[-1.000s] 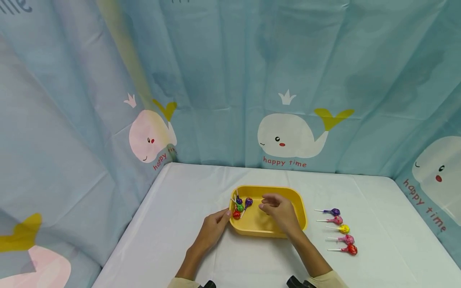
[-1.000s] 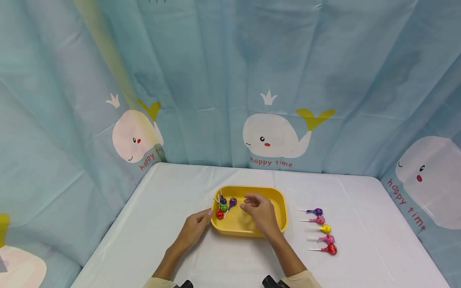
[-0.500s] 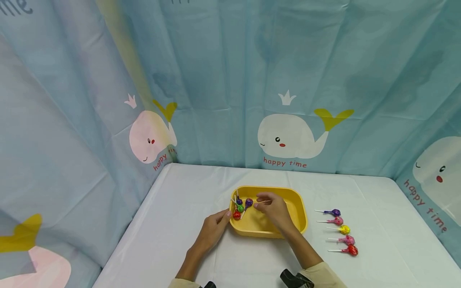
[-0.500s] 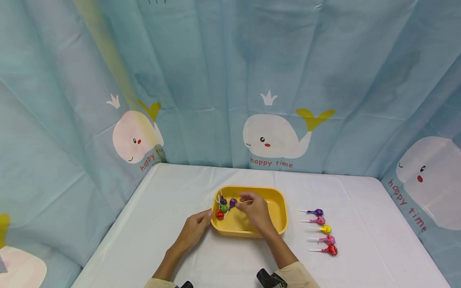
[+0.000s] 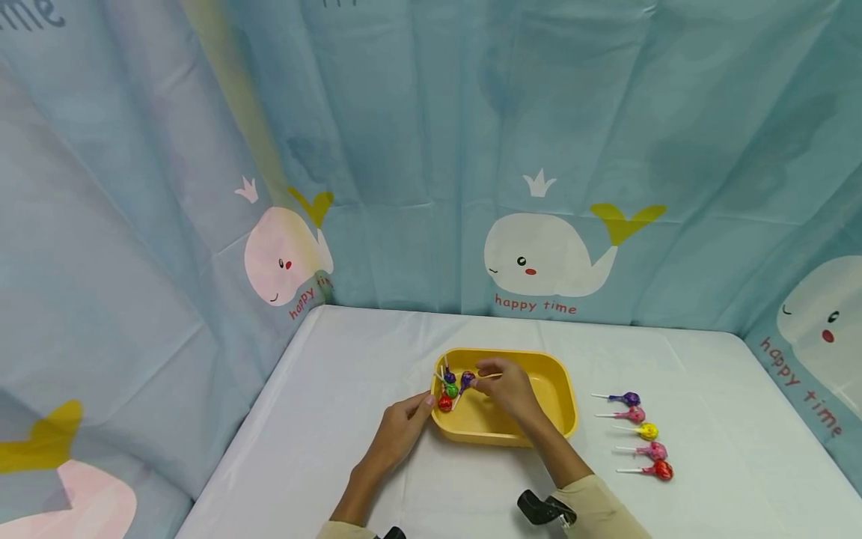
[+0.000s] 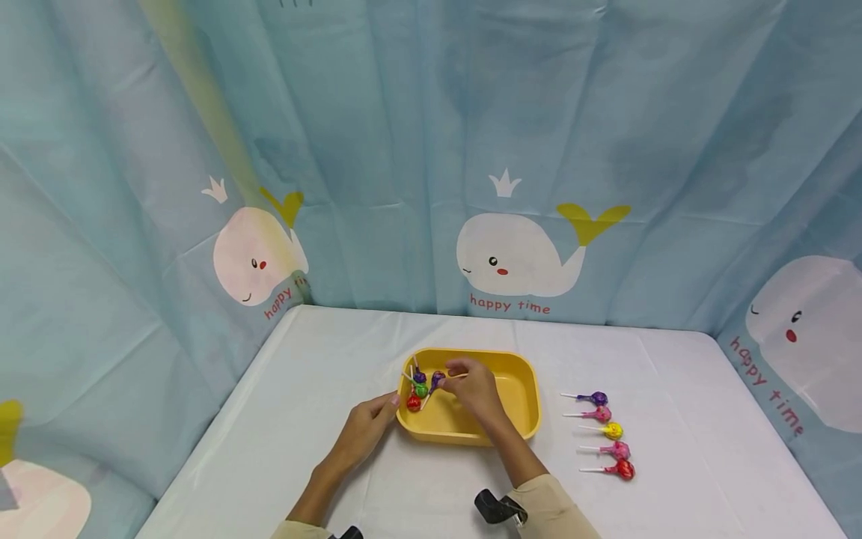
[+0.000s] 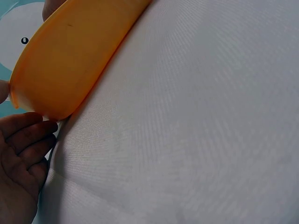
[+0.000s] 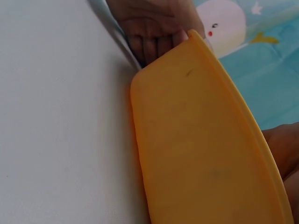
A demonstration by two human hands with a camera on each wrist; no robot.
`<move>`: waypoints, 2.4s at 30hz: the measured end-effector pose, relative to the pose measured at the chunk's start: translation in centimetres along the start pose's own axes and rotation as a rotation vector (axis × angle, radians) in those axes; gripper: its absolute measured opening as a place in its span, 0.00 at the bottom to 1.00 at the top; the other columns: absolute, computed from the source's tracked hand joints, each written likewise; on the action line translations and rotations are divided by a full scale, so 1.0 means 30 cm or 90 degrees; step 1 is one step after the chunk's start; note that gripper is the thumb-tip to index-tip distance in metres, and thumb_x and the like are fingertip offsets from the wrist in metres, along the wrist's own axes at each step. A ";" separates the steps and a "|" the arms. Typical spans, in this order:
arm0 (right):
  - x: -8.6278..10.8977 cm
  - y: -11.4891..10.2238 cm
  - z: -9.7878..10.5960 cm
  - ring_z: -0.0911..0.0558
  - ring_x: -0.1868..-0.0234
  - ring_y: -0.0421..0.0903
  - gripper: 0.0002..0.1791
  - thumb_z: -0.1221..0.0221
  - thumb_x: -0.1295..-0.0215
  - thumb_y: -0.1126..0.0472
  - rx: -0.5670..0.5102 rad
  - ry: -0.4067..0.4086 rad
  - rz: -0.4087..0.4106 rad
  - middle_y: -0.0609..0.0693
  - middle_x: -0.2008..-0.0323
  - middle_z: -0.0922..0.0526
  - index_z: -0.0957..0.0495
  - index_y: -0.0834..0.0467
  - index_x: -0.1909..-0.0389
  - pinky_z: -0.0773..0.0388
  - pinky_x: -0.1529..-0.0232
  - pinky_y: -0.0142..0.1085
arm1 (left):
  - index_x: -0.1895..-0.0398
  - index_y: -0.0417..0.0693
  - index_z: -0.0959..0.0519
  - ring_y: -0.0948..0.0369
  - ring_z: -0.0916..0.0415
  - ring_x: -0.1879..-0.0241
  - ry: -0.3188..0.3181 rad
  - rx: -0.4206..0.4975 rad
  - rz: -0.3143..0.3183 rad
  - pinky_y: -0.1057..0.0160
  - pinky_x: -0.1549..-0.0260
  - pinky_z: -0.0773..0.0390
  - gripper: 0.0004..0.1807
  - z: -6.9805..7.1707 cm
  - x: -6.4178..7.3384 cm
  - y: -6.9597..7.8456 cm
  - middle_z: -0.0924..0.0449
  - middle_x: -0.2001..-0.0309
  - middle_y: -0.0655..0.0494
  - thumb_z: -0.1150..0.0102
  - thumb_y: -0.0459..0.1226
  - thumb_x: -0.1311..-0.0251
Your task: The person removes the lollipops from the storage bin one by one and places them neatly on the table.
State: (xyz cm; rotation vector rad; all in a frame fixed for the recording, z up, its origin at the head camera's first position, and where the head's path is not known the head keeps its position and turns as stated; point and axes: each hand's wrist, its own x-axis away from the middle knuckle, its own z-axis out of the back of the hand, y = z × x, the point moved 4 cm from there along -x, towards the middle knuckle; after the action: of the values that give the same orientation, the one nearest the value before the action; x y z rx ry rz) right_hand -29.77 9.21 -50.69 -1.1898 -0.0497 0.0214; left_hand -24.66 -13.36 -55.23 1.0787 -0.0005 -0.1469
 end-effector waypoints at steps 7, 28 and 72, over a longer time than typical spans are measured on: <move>-0.024 0.000 -0.021 0.12 0.57 0.51 0.18 0.28 0.36 0.68 0.007 -0.015 -0.008 0.61 0.51 0.12 0.15 0.66 0.46 0.09 0.60 0.41 | 0.30 0.46 0.20 0.46 0.26 0.28 0.000 -0.001 0.005 0.41 0.27 0.28 0.31 0.001 -0.002 -0.004 0.19 0.32 0.51 0.51 0.58 0.19; -0.047 0.014 -0.064 0.15 0.59 0.49 0.16 0.31 0.39 0.76 0.078 -0.066 0.016 0.59 0.54 0.11 0.13 0.66 0.49 0.14 0.65 0.36 | 0.29 0.47 0.21 0.47 0.26 0.28 -0.005 0.003 0.002 0.42 0.27 0.29 0.31 -0.003 0.007 0.004 0.19 0.32 0.52 0.52 0.58 0.19; 0.049 0.037 0.072 0.19 0.69 0.45 0.07 0.27 0.36 0.65 0.100 -0.022 -0.016 0.51 0.64 0.16 0.14 0.58 0.59 0.14 0.65 0.33 | 0.30 0.46 0.20 0.48 0.25 0.28 0.002 0.001 0.001 0.43 0.27 0.28 0.30 0.003 0.007 0.012 0.19 0.32 0.52 0.50 0.56 0.19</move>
State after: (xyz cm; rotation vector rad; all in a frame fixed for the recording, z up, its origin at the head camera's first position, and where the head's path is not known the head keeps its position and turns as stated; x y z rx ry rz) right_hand -28.39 11.71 -50.89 -1.0314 -0.0913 0.0225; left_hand -24.41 -13.30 -54.89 1.0801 0.0013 -0.1439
